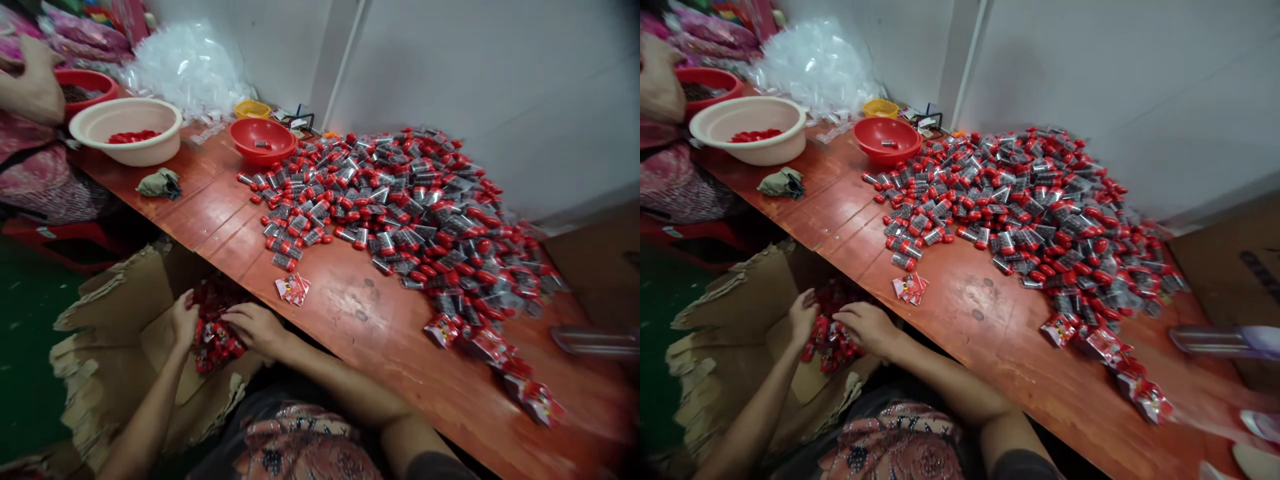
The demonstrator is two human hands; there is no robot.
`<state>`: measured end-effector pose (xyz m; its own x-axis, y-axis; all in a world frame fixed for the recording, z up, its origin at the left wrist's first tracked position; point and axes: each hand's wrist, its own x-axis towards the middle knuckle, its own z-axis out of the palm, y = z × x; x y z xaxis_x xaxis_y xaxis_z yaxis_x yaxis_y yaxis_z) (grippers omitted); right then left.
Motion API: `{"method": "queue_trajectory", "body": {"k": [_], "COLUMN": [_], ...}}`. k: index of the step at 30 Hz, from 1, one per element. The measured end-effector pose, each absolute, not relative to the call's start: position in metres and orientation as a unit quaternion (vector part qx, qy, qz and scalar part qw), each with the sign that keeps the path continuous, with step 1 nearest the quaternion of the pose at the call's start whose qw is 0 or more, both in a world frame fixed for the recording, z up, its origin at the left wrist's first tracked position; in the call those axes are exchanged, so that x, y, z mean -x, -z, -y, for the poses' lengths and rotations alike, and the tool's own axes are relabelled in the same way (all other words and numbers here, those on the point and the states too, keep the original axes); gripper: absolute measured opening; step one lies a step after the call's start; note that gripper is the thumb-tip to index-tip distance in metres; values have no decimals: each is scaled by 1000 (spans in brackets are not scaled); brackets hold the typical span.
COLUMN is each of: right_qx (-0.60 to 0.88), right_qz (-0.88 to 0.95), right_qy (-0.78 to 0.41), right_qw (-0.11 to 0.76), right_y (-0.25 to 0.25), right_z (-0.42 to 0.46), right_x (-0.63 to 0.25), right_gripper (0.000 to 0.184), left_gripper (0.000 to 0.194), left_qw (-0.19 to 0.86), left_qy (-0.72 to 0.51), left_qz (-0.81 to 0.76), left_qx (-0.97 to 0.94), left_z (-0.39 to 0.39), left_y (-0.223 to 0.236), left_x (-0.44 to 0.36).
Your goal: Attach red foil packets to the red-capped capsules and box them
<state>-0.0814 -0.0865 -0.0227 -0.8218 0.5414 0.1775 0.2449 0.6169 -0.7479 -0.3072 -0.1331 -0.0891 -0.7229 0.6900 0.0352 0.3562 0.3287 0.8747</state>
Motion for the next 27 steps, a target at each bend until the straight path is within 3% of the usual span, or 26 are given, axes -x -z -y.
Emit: {"method": "queue_trajectory", "body": {"k": [3, 7, 10, 13, 17, 27], "right_qx": [287, 388, 422, 444, 466, 487], "right_qz": [899, 902, 893, 882, 868, 850], "right_qy": [-232, -111, -114, -107, -99, -121], "right_qw": [236, 156, 106, 115, 137, 160], "right_y": [-2, -3, 7, 11, 11, 11], "right_z": [69, 48, 47, 54, 66, 103], "right_x": [34, -1, -13, -27, -55, -88], "right_gripper": [37, 70, 60, 46, 42, 40], "left_gripper": [35, 59, 89, 99, 92, 73], "left_qw": [66, 84, 116, 115, 114, 91], "left_qy": [-494, -455, -366, -283, -228, -272], "left_qz": [-763, -660, -633, -667, -688, -683], "left_qx": [-411, -593, -672, -679, -680, -672], "left_z": [115, 53, -13, -69, -102, -84], "left_y": [62, 29, 18, 15, 11, 3], "left_x": [283, 241, 219, 197, 155, 27]}}
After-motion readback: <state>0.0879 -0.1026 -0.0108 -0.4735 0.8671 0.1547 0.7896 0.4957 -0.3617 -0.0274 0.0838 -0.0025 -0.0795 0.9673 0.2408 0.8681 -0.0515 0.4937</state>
